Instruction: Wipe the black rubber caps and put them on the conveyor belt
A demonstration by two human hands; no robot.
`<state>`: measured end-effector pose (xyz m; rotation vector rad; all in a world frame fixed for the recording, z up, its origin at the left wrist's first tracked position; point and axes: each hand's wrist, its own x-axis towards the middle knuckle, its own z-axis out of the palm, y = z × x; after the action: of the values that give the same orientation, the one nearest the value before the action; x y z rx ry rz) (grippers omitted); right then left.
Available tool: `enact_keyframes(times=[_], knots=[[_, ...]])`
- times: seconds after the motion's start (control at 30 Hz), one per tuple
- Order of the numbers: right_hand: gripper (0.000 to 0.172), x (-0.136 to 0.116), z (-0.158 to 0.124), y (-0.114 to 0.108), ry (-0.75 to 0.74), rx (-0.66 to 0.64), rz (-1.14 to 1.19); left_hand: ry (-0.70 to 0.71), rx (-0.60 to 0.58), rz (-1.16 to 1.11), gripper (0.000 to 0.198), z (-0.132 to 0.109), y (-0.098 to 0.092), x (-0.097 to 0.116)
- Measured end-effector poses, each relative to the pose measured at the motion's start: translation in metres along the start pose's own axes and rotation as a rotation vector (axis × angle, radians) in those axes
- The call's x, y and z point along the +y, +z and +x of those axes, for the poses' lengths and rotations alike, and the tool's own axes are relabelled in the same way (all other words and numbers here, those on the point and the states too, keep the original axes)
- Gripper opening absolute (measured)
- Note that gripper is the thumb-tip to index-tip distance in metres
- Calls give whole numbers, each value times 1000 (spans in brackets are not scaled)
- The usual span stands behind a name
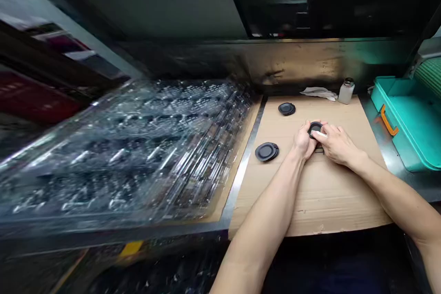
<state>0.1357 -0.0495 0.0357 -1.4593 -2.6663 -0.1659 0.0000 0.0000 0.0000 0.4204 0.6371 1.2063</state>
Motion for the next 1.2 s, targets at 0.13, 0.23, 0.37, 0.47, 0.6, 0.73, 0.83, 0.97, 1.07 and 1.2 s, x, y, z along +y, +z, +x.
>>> enact_keyframes(times=[0.13, 0.23, 0.37, 0.47, 0.6, 0.73, 0.83, 0.97, 1.07, 1.2], knots=[[51, 2, 2, 8, -12, 40, -30, -23, 25, 21, 43, 0, -2, 0], [50, 4, 6, 15, -30, 118, -78, -34, 46, -2, 45, -1, 1, 0], [44, 8, 14, 22, -16, 190, -77, -45, 52, -64, 44, -3, 6, 1], [38, 6, 17, 23, 57, 216, 1, -56, 78, -77, 45, -4, 7, 1], [33, 0, 18, 18, 24, 186, 109, -10, 96, -25, 44, -5, 8, -3], [36, -1, 21, 9, 113, 188, 64, 96, 53, 7, 35, -5, 10, -10], [37, -1, 23, 3, 192, 149, 19, 110, 84, 15, 33, -5, 11, -10], [36, -5, 18, 0, 252, 47, 20, 90, 130, 73, 32, -7, 9, -8], [31, -9, 14, 1, 183, 1, 98, 120, 108, 91, 35, -7, 9, -10], [30, -7, 19, 3, 161, 112, 160, 190, 74, 69, 39, -6, 10, -17]])
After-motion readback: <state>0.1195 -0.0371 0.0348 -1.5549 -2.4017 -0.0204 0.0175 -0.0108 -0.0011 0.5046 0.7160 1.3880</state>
